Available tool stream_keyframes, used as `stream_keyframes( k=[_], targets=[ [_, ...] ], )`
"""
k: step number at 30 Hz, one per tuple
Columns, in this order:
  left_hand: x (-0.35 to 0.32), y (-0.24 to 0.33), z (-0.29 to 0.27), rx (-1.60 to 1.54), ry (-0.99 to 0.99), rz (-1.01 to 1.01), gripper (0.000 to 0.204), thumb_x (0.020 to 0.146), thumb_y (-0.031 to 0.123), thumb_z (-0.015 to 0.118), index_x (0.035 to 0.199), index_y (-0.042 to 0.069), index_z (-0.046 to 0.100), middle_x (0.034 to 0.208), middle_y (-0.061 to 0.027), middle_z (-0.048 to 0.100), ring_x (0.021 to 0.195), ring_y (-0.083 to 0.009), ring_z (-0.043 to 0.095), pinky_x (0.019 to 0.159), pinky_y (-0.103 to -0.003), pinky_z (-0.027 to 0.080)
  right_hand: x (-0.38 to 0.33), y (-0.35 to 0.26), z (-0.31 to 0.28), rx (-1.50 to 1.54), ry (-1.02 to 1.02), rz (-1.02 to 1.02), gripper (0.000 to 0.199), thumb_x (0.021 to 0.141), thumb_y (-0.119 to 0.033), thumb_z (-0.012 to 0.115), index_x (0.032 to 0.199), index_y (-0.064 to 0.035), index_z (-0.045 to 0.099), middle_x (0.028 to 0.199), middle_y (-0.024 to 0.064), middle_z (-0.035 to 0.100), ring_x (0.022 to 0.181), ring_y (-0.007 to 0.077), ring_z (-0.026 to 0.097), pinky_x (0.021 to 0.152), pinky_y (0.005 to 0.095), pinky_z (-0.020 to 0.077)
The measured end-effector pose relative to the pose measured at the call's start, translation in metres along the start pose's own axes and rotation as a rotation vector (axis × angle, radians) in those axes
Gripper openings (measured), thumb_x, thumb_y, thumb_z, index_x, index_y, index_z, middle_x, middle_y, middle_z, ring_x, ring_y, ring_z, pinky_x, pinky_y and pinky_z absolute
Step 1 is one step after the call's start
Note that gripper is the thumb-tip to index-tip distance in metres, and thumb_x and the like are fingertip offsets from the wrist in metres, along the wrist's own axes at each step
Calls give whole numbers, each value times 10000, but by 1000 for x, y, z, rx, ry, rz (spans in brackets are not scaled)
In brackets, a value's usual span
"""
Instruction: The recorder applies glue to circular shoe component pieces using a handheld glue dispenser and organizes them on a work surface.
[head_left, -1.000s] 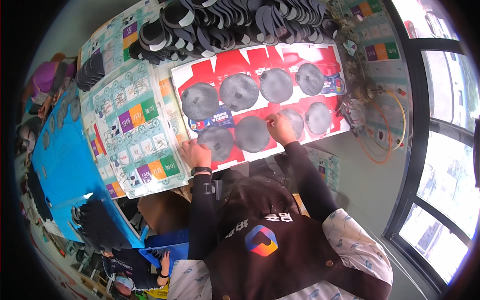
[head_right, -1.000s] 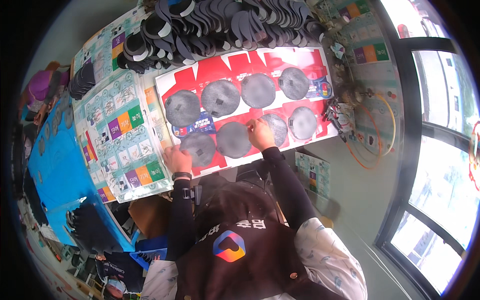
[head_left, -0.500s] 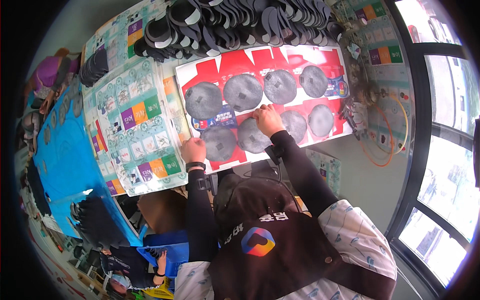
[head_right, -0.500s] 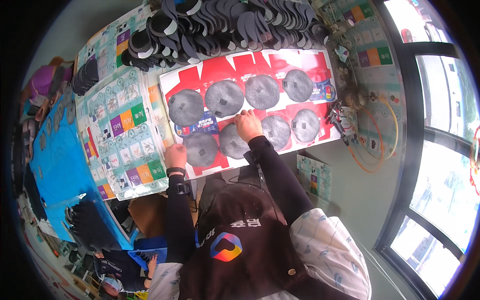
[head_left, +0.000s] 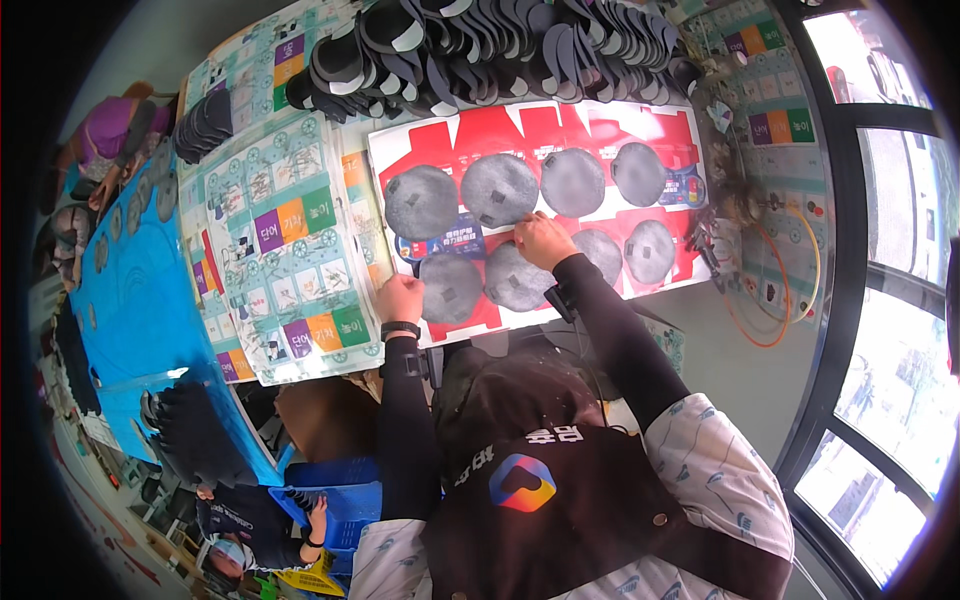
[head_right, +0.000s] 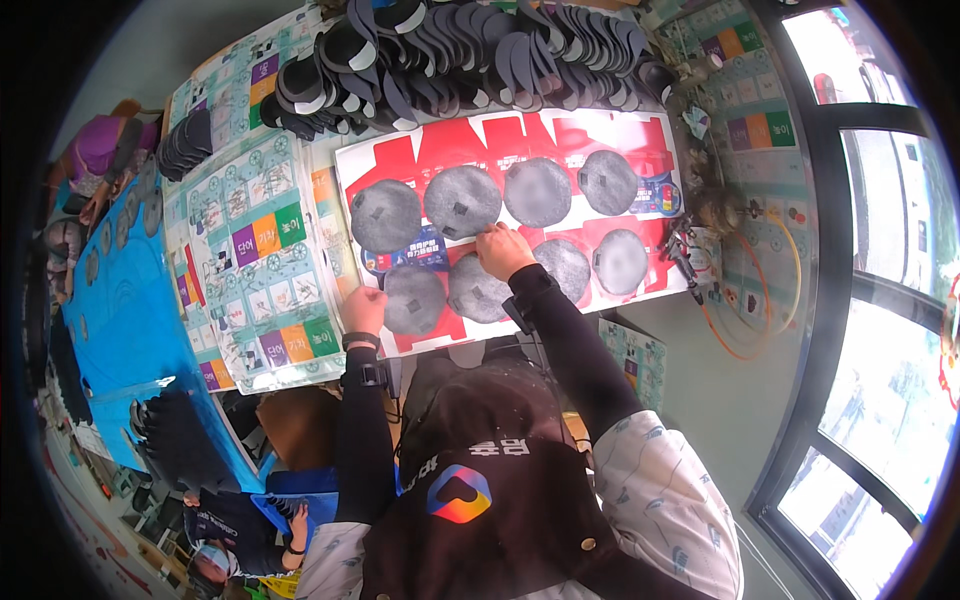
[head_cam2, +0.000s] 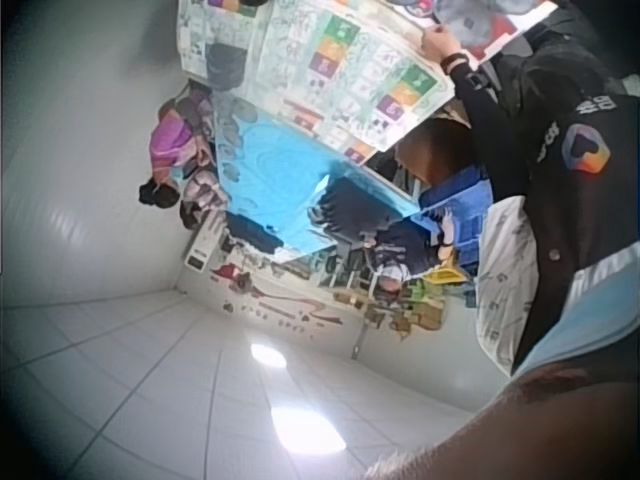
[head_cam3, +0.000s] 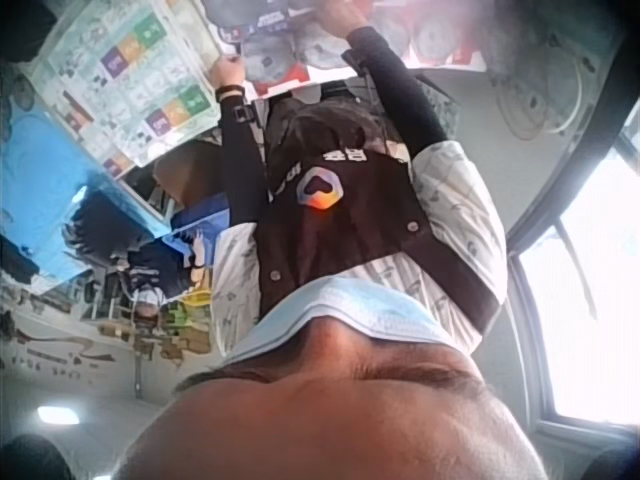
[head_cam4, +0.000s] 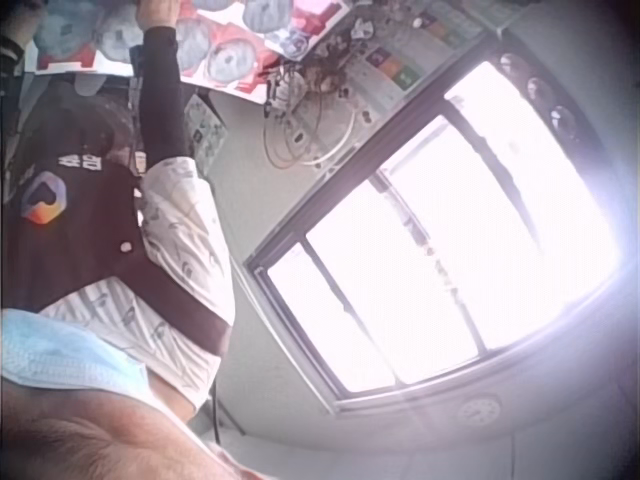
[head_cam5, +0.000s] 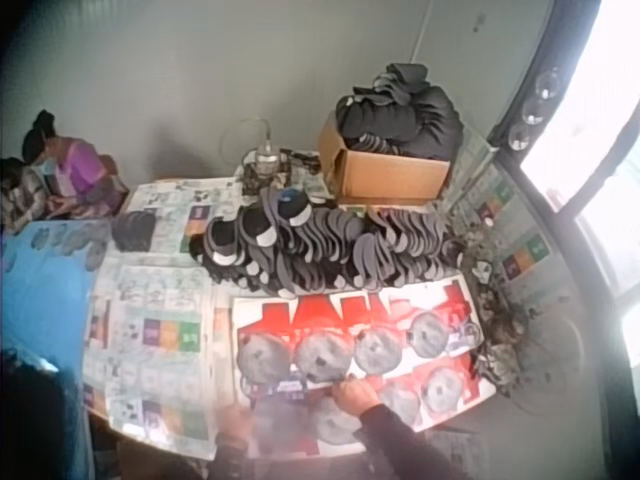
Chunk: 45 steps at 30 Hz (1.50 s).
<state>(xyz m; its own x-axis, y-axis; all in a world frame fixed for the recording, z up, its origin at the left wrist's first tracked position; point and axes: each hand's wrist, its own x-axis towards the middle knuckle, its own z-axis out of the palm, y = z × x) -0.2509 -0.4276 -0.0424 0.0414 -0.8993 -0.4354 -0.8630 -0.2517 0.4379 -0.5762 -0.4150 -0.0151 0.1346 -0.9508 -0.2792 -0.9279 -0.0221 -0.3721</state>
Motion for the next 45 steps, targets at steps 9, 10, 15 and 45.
stream_keyframes(
  k=[9,10,15,45],
  targets=[
    [-1,-1,4,-121,6,-18,181,831,222,724,896,53,736,858,-118,752,810,-262,731,753,-366,557,-3,4,3,91,62,-41,106,794,-120,669,884,-65,664,986,112,657,1002,316,646,842,429,540],
    [-1,0,5,-132,2,-14,180,835,219,721,895,50,733,853,-119,752,807,-261,732,750,-366,557,-3,6,2,110,60,-37,117,790,-109,667,897,-64,656,992,110,654,1004,316,645,842,431,538],
    [-1,-2,-1,-94,32,8,167,828,200,723,890,44,727,844,-123,751,787,-263,731,730,-368,559,3,-3,-3,73,93,-101,94,779,-113,658,862,-73,676,988,111,660,991,314,655,839,432,541],
    [310,-204,-351,-1185,553,7,303,852,16,640,1147,68,600,936,-117,660,811,-219,653,655,-378,595,305,-323,-41,1431,319,68,477,853,27,592,1307,-72,488,1261,124,640,900,148,677,694,294,592]
  ],
)
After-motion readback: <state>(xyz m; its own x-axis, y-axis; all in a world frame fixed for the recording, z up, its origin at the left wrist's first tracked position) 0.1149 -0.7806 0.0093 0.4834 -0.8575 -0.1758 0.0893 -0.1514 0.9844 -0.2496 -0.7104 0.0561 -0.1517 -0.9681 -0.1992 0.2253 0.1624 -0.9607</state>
